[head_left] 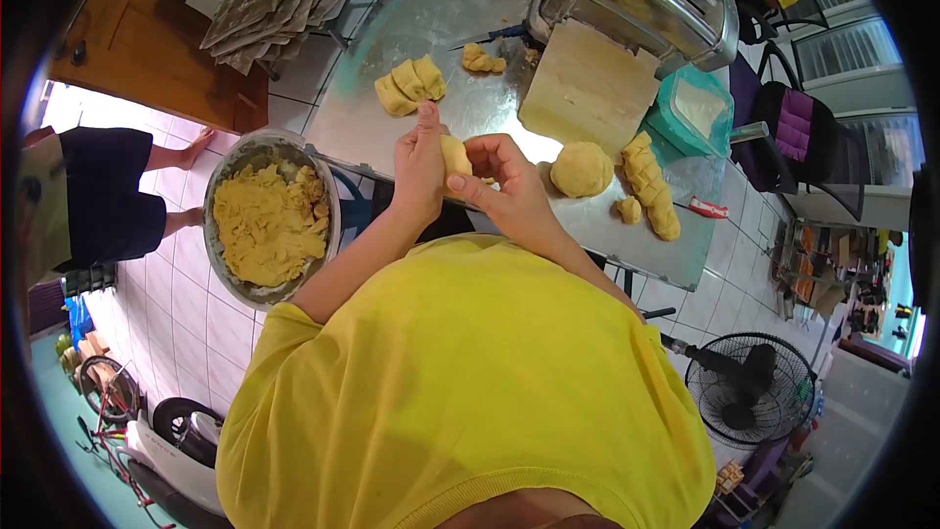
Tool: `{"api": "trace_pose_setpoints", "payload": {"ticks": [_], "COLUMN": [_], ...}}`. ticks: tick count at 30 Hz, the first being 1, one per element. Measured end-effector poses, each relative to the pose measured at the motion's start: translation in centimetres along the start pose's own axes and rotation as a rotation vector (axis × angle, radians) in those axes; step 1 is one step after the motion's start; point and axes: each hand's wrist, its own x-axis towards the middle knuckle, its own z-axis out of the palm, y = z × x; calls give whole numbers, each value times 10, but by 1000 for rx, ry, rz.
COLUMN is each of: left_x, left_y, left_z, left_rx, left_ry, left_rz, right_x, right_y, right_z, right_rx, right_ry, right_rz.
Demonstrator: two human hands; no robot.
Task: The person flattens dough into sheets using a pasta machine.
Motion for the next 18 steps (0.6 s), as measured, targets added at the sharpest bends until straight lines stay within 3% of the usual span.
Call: {"api": "trace_pose_setpoints", "payload": {"ticks": [7,8,10,11,12,13,15,16,18], "left_x": [1,2,0,-2,-4,-5,-5,-4,-2], "left_y": [-12,-11,-5,1,10,15,17,18,14], "left_z": [0,1,6,6,6,3,0,-2,-12], "left_rx": [133,137,-75,-70,-190,-309,-298,-293,-240], "left_ry": [-96,-107,-133,-138,-211,-281,-297,-315,-363], "left_rz": [142,142,-75,-79,-230,-380,-393,-404,-347], "right_x": [3,2,3,6,8,5,-3,-3,-3], "right_y": [3,-1,-1,1,1,-1,-10,-7,-2], "right_z": [-13,-13,-15,-15,-14,-11,-5,-7,-16], "right_rx": [-174,-246,-316,-507,-696,-693,-809,-809,-549], "right_ry": [4,89,183,188,186,190,-47,-45,-33], "right_rz": [42,-42,-122,-400,-679,-678,-655,-658,-548]}}
